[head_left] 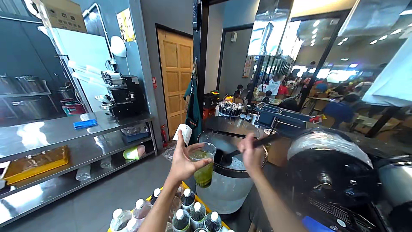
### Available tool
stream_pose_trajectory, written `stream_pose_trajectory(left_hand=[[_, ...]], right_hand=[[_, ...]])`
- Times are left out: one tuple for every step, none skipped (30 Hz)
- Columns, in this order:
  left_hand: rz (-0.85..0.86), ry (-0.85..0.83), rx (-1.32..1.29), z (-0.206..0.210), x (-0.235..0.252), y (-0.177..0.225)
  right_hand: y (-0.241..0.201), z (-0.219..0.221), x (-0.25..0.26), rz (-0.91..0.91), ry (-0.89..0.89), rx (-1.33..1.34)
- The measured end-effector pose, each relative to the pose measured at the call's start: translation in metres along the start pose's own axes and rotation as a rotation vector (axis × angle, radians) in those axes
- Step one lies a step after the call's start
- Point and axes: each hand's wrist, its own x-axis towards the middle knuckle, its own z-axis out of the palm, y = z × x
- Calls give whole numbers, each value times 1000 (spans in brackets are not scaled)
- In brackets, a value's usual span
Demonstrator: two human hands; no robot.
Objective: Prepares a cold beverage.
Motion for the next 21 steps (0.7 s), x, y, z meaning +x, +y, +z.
stream_pose_trajectory(left_hand=[[12, -8, -16, -3, 0, 1], [21, -10, -33, -7, 0, 2], [32, -8, -51, -10, 1, 2], [41, 3, -62, -14, 2, 3], [43, 22, -67, -17, 1, 3], [36, 34, -66, -19, -2, 2], [24, 46, -61, -21, -6, 1], [15, 56, -41, -22, -10, -1], [14, 64, -3, -24, -13, -4], [16, 80, 58, -24, -17, -7], [18, 87, 137, -24, -20, -12], [14, 89, 200, -24, -24, -17], [6, 86, 236, -25, -27, -23], [-11, 79, 254, -24, -31, -27], [-44, 58, 270, -23, -34, -30], [-85, 40, 289, -21, -35, -32], [-116, 31, 310, -17, -36, -33], [-146, 26, 333, -13, -36, -33], [-176, 17, 356, -9, -36, -33], [-204, 7, 382, -4, -34, -32], [-230, -2, 407, 1, -31, -32]], right_hand=[[20, 1, -1, 103, -202, -89], [33, 6, 1, 191, -407, -155], [44, 12, 5, 264, -591, -172], [49, 20, 12, 334, -725, -135], [50, 26, 17, 410, -788, -37], [47, 29, 19, 486, -781, 80], [44, 29, 21, 540, -732, 170], [43, 28, 25, 562, -644, 225], [45, 27, 32, 553, -528, 256], [43, 26, 39, 508, -396, 252], [34, 25, 45, 443, -262, 222], [20, 25, 51, 361, -135, 183], [3, 26, 55, 282, -22, 155], [-16, 26, 58, 215, 77, 136], [-34, 25, 61, 159, 160, 138], [-53, 23, 63, 112, 220, 155], [-71, 21, 65, 74, 275, 187], [-87, 19, 66, 40, 318, 232], [-102, 18, 66, 12, 348, 279], [-116, 16, 65, -11, 365, 317], [-128, 15, 63, -33, 365, 347]])
